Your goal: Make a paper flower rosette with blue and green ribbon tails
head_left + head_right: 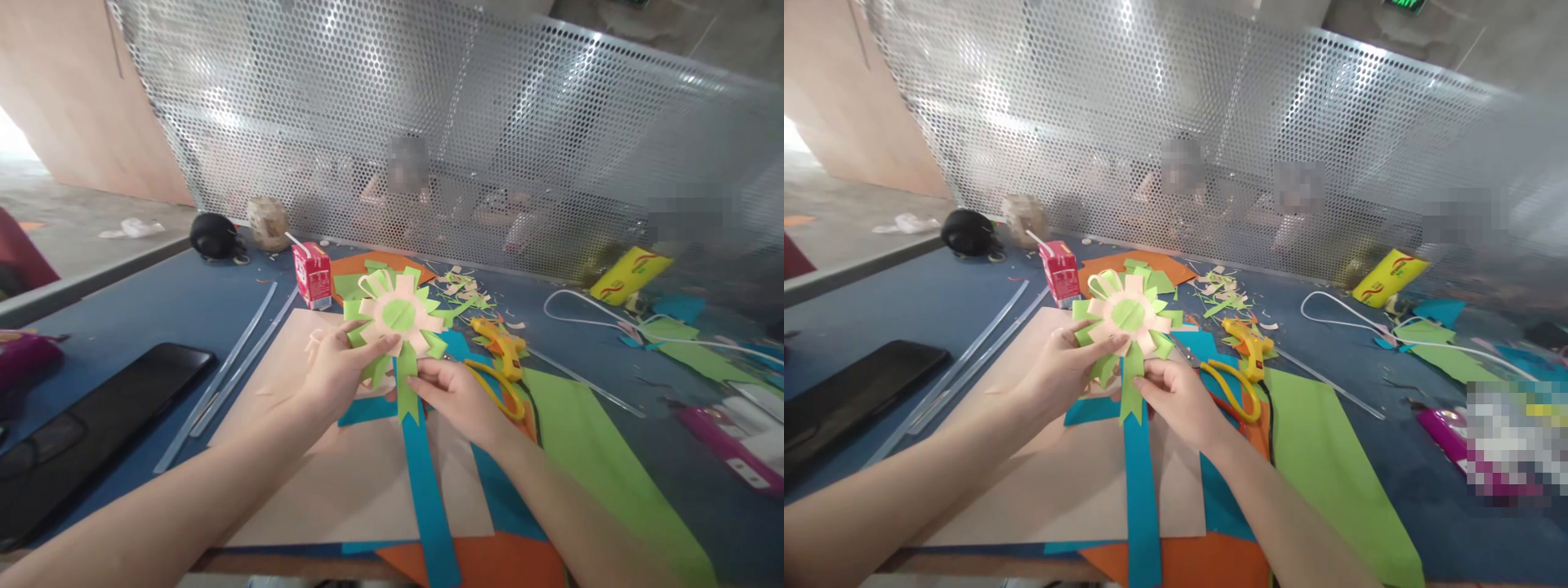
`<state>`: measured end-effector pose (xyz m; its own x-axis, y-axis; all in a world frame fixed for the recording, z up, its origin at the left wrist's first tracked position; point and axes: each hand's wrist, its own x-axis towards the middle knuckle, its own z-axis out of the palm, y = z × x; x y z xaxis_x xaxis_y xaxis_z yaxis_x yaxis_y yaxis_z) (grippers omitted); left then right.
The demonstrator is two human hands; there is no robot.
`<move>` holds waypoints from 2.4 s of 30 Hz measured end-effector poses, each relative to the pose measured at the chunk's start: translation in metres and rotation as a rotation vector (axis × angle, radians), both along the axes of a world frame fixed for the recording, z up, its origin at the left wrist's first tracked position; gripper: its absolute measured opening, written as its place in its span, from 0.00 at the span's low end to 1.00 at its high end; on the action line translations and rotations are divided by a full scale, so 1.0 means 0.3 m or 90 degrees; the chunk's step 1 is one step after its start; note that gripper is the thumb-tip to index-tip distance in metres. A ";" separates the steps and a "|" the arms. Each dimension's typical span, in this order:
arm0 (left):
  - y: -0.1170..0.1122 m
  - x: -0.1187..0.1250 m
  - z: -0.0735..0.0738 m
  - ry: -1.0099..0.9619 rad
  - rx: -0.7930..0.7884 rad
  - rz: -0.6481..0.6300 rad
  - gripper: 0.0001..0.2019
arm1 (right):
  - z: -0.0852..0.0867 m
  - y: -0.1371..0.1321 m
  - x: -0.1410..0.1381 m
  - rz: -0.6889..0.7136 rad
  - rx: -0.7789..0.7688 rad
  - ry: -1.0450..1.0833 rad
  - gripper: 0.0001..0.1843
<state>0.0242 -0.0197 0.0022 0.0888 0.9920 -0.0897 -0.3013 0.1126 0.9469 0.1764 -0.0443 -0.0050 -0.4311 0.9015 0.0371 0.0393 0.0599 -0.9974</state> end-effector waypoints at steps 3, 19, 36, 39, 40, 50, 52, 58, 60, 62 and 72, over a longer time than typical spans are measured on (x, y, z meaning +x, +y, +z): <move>0.006 -0.003 -0.009 0.019 0.006 0.013 0.18 | -0.004 -0.001 0.001 -0.004 -0.026 0.018 0.12; 0.008 -0.001 -0.001 0.025 0.034 0.031 0.15 | -0.004 -0.012 -0.005 -0.024 -0.118 0.029 0.19; 0.010 -0.017 0.029 -0.078 0.060 0.064 0.15 | -0.004 -0.018 0.020 -0.015 -0.223 0.006 0.14; 0.021 -0.030 0.027 -0.121 0.099 0.076 0.14 | 0.003 -0.008 0.047 -0.091 -0.220 0.030 0.11; 0.026 -0.035 0.025 -0.128 0.102 0.088 0.13 | 0.007 -0.003 0.059 -0.128 -0.213 0.043 0.10; 0.073 -0.074 0.016 -0.159 0.107 0.194 0.13 | -0.009 0.085 0.180 -0.390 0.191 -0.285 0.12; 0.078 -0.075 0.012 -0.147 0.107 0.189 0.11 | -0.014 0.088 0.177 -0.411 0.373 -0.433 0.19; 0.061 -0.066 0.002 -0.127 0.104 0.137 0.14 | 0.002 0.009 0.075 -0.001 0.512 -0.602 0.20; 0.055 -0.058 -0.002 -0.104 0.099 0.136 0.16 | -0.002 -0.015 0.041 0.080 0.477 -0.588 0.20; 0.052 -0.049 -0.006 -0.075 0.110 0.117 0.17 | -0.008 -0.025 0.025 0.100 0.436 -0.571 0.19; 0.050 -0.045 -0.001 -0.051 0.119 0.121 0.18 | 0.002 -0.030 0.067 0.136 0.267 -0.457 0.17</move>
